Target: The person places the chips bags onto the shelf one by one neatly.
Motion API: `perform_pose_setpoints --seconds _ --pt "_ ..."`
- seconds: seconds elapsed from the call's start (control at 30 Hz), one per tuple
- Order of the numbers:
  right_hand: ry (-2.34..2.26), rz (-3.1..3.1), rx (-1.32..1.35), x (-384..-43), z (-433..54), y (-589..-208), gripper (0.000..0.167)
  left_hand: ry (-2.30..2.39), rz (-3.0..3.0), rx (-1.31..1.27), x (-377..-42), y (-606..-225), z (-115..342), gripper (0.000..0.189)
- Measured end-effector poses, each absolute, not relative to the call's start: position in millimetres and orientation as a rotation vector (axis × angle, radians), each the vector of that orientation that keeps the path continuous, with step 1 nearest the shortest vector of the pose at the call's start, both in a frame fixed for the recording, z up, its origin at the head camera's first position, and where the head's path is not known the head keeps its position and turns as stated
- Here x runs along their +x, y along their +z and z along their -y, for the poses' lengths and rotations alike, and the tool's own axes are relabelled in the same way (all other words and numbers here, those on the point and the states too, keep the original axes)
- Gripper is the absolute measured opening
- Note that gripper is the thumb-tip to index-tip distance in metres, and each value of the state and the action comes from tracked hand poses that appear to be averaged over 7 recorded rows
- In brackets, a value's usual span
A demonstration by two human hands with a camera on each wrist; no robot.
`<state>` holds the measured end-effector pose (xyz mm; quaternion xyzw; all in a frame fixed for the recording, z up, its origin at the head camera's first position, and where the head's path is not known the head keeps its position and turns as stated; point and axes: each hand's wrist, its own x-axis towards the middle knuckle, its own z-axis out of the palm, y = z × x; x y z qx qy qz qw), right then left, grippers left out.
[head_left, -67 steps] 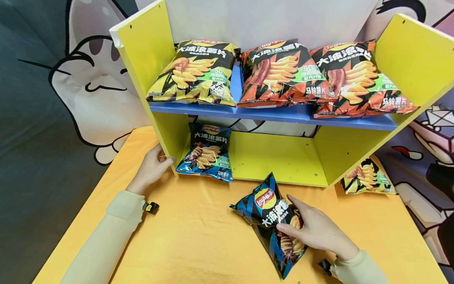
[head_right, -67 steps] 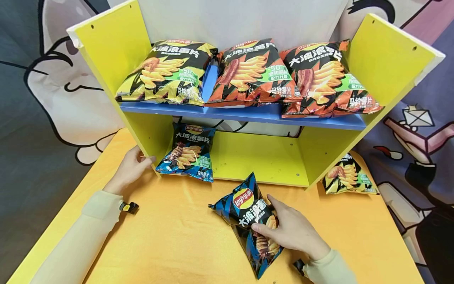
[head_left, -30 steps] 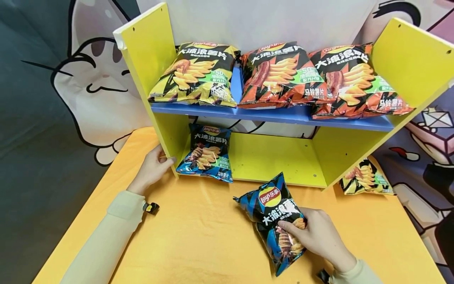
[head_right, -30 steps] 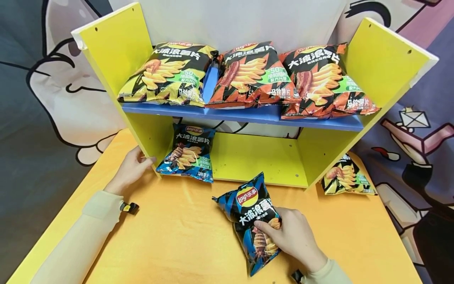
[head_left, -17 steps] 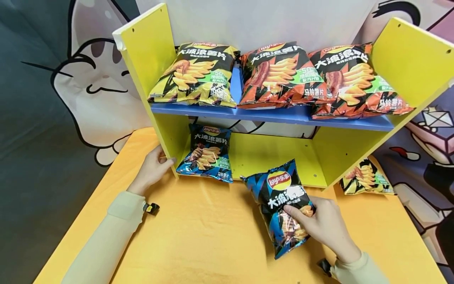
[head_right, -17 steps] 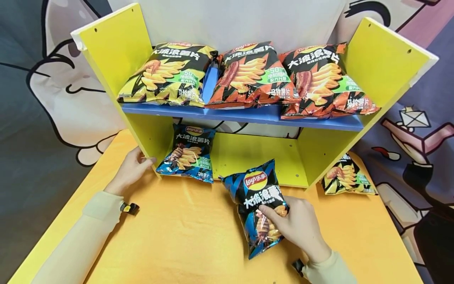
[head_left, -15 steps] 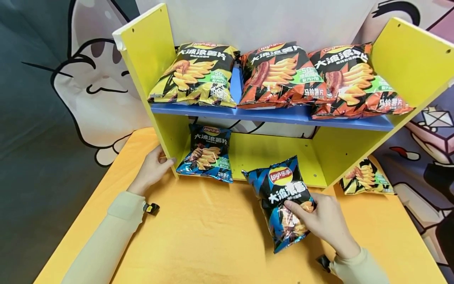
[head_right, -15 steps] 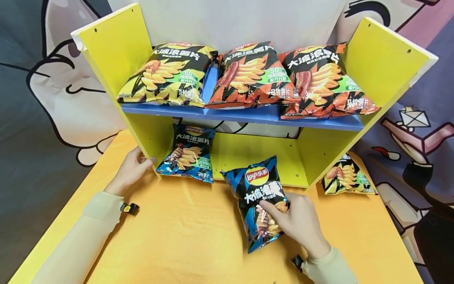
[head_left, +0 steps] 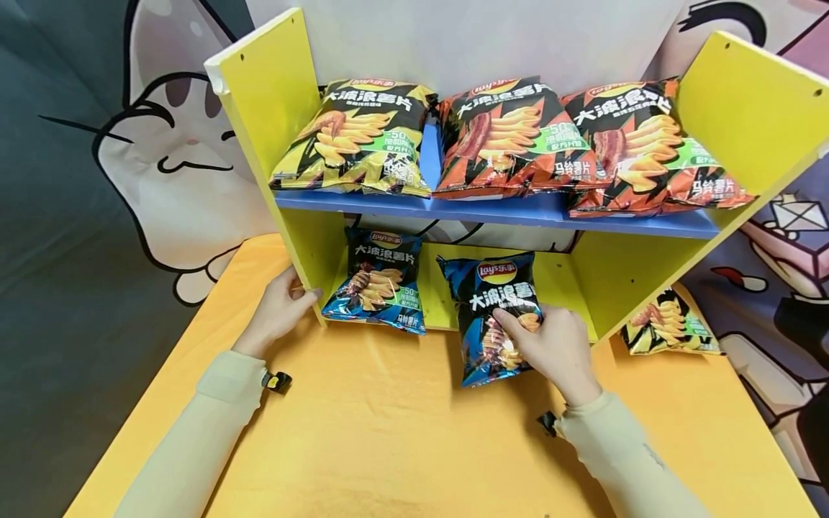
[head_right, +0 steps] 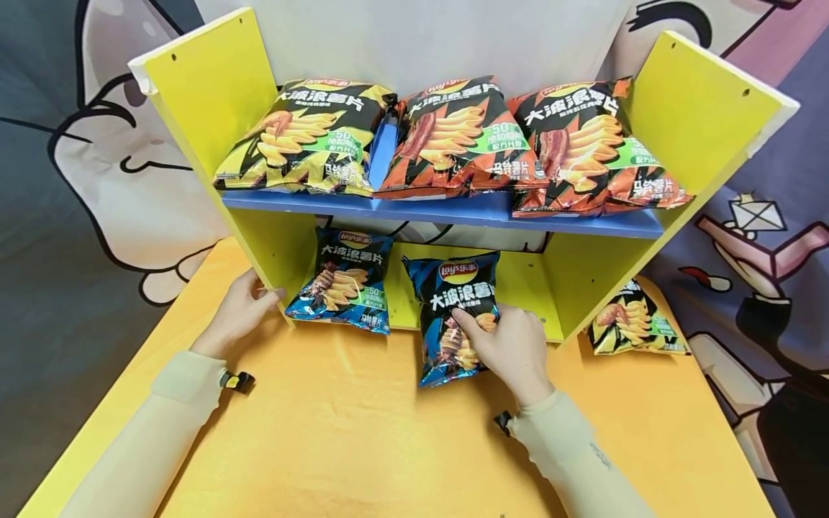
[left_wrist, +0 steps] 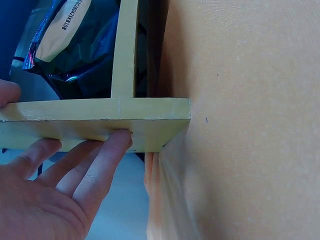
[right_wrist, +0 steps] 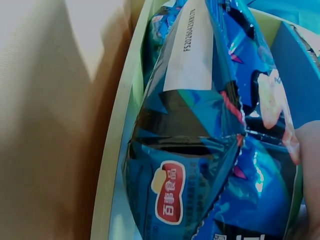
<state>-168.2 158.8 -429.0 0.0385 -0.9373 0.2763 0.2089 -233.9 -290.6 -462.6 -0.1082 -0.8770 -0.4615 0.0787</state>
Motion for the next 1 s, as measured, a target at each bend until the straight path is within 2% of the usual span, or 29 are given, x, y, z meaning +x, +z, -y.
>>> perform_pose_setpoints --seconds 0.4,0.9,1.0 --pt "0.797 2.599 -0.008 -215 -126 -430 0.071 -1.379 2.619 -0.322 -234 -463 290 0.054" --pt "0.573 2.758 -0.138 -245 -99 -435 0.068 -1.393 2.615 -0.310 -234 -463 290 0.054" --pt "0.550 2.797 -0.165 -247 -96 -438 0.073 -1.396 2.612 -0.310 -234 -463 290 0.054"
